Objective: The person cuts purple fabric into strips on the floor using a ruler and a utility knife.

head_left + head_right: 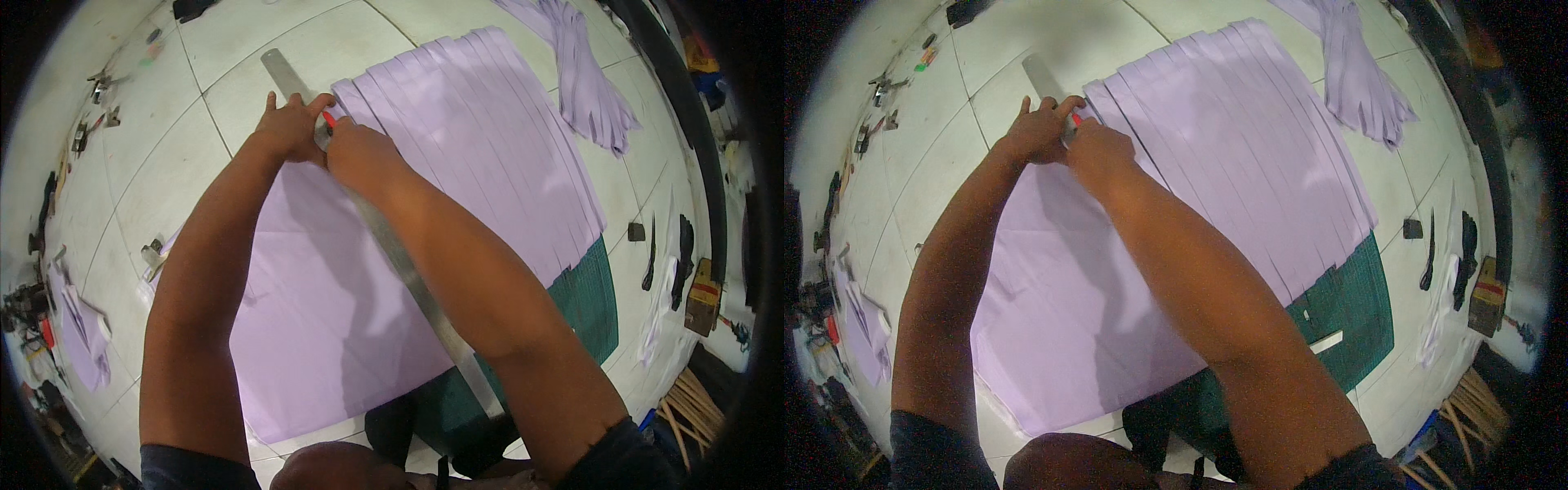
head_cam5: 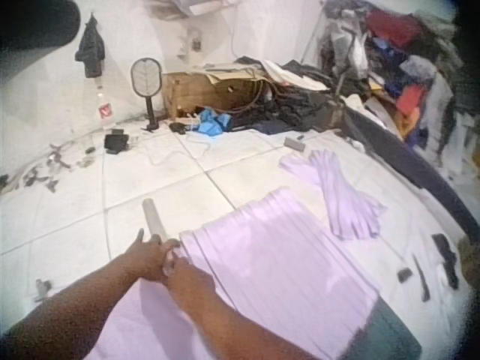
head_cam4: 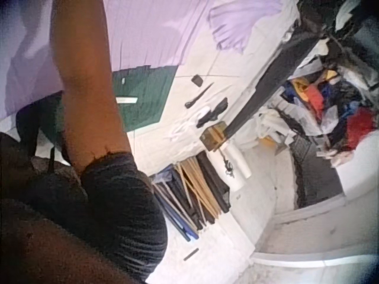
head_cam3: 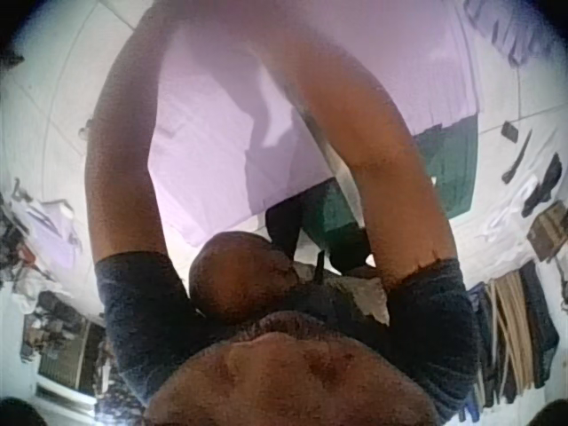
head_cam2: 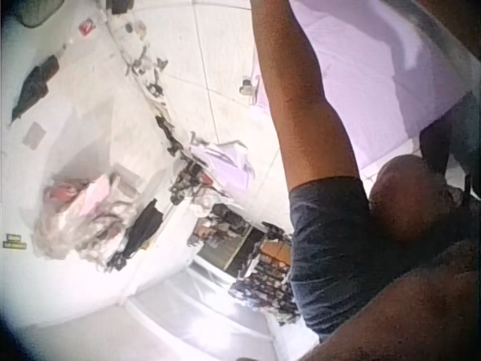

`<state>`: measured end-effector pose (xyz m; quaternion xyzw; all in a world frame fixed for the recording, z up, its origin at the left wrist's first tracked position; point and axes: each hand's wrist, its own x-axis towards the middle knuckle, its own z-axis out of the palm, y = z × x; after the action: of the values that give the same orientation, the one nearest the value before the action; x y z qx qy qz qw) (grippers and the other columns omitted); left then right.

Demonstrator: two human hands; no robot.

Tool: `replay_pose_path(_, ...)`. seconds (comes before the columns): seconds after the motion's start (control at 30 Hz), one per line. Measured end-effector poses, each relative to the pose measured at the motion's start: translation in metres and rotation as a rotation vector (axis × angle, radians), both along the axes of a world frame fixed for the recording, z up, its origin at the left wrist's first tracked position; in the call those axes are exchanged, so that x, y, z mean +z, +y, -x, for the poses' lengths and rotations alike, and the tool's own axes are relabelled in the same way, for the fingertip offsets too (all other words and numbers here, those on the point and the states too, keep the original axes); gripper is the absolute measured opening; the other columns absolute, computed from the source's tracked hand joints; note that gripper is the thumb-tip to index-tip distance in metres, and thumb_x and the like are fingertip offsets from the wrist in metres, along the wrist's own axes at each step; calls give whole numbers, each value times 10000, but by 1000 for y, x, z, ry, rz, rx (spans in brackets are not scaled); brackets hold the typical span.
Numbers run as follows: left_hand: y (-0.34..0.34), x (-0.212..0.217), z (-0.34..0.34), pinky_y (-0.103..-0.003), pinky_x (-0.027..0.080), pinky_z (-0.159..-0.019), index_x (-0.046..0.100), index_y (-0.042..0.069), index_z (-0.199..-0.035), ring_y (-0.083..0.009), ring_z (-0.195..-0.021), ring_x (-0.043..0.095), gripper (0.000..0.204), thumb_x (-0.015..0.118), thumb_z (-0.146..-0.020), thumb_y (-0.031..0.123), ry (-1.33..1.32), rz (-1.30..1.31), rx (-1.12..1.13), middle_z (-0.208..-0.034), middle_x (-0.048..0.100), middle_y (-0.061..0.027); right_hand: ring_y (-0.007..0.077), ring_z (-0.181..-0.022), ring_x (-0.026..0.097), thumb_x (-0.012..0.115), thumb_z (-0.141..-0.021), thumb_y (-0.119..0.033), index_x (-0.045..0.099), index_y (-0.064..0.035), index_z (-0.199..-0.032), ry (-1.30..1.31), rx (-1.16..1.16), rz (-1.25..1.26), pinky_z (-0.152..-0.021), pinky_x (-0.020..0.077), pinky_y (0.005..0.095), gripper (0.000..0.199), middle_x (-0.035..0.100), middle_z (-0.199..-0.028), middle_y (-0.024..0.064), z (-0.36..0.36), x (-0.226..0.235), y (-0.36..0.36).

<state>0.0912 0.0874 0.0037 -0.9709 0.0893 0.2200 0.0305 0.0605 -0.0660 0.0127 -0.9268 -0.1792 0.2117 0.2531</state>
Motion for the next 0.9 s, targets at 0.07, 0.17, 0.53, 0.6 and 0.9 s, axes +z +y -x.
replay_pose_path(0.07, 0, -1, -2, -641, 191, -1151, 266, 289, -1495, -421, -1311, 465, 1167, 904, -542, 501, 14, -15, -15, -1356, 505, -248, 391, -966, 674, 544, -899, -147, 499, 55, -1097, 2, -5, 29, -812, 535, 480, 286, 669, -1016, 264, 0, 6, 3)
replay_pose_path(0.17, -10, 4, -2, -638, 192, -1150, 273, 302, -1503, -408, -1312, 467, 1154, 887, -556, 542, 18, -43, -15, -1364, 502, -250, 347, -941, 700, 559, -909, -158, 551, 11, -1115, 40, -41, 86, -815, 542, 461, 267, 699, -1007, 205, 11, 0, -16)
replay_pose_path(0.53, -3, -10, -4, -618, 134, -1174, 283, 305, -1520, -403, -1363, 412, 1159, 881, -550, 513, -10, -20, 15, -1391, 486, -257, 442, -906, 652, 476, -952, -195, 421, -12, -1139, 392, -113, 206, -797, 491, 553, 267, 666, -935, 253, 193, 30, -164)
replay_pose_path(0.6, 6, -14, -2, -659, 161, -1152, 288, 295, -1511, -399, -1344, 424, 1165, 875, -547, 581, -18, -50, -12, -1351, 513, -232, 449, -865, 661, 489, -944, -181, 425, -17, -1114, 497, -154, 244, -770, 501, 557, 245, 669, -889, 258, 233, 41, -189)
replay_pose_path(0.9, 4, -18, -11, -656, 167, -1154, 259, 307, -1511, -420, -1347, 421, 1224, 903, -502, 557, -7, -17, -17, -1397, 472, -222, 463, -822, 683, 473, -967, -177, 448, -21, -1057, 717, -111, 557, -732, 537, 569, 182, 681, -907, 280, 346, 58, -286)
